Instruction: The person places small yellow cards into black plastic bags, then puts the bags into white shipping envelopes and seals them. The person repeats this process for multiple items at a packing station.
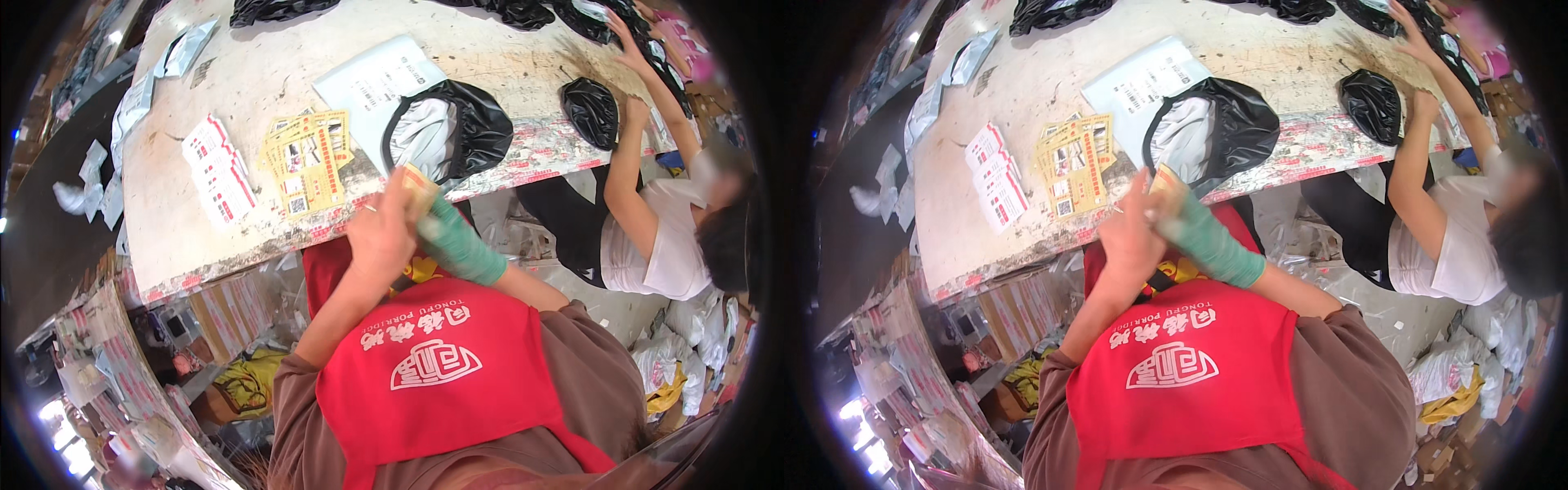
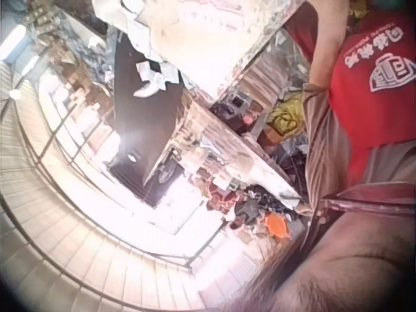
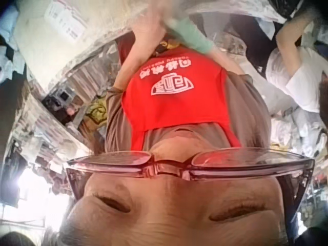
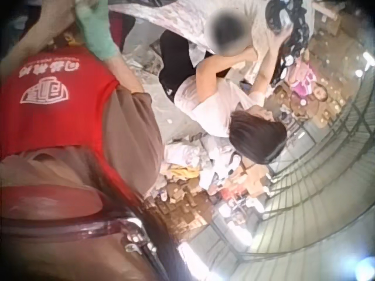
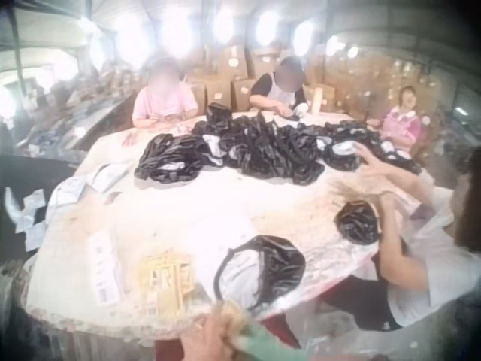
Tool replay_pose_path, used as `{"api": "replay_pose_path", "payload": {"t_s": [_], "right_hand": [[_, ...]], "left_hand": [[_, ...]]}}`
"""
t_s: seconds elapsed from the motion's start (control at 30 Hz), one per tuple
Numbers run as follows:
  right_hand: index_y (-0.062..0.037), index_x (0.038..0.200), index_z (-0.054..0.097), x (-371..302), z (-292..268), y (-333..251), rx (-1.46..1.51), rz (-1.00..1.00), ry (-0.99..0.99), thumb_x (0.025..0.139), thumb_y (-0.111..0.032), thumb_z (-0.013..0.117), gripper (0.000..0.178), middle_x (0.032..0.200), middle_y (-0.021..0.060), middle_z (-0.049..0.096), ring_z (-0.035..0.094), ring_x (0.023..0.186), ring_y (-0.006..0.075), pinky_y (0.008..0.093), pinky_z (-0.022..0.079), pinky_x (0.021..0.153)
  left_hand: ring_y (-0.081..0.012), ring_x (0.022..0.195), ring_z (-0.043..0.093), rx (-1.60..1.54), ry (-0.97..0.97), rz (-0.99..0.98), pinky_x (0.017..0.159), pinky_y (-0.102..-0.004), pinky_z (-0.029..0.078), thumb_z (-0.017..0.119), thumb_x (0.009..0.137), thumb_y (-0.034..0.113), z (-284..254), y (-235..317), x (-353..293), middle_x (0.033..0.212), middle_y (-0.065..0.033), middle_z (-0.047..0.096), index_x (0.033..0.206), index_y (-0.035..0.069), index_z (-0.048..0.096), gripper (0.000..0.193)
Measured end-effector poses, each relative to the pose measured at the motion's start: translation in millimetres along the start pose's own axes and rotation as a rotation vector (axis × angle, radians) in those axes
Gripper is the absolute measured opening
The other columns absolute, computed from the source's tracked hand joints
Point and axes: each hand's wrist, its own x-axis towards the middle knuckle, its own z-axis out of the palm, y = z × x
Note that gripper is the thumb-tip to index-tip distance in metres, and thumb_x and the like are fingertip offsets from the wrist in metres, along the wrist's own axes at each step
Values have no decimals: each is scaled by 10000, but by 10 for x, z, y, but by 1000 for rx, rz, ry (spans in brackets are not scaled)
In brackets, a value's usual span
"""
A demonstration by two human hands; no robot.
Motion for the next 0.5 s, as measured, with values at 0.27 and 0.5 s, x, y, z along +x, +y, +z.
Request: {"api": "replay_pose_path", "payload": {"t_s": [0.27, 0.5], "right_hand": [[-63, 1298, 567, 450, -473, -781, -866, -711, -97, 903, -91, 547, 397, 1229, 90, 623, 612, 1089, 193, 321, 494, 922], [-174, 1239, 585, 857, -996, -651, -1937, -856, -328, 743, -220, 694, 510, 1125, 35, 594, 619, 1001, 273, 384, 554, 779]], "left_hand": [[-324, 881, 630, -244, 105, -204, 703, -381, 540, 670, 817, 41, 129, -353, 628, 990, -168, 624, 1036, 15, 654, 221], [-349, 856, 628, 8, -199, -282, 695, -459, 514, 647, 749, 77, 540, -562, 978, 955, -133, 607, 866, 63, 641, 118]]}}
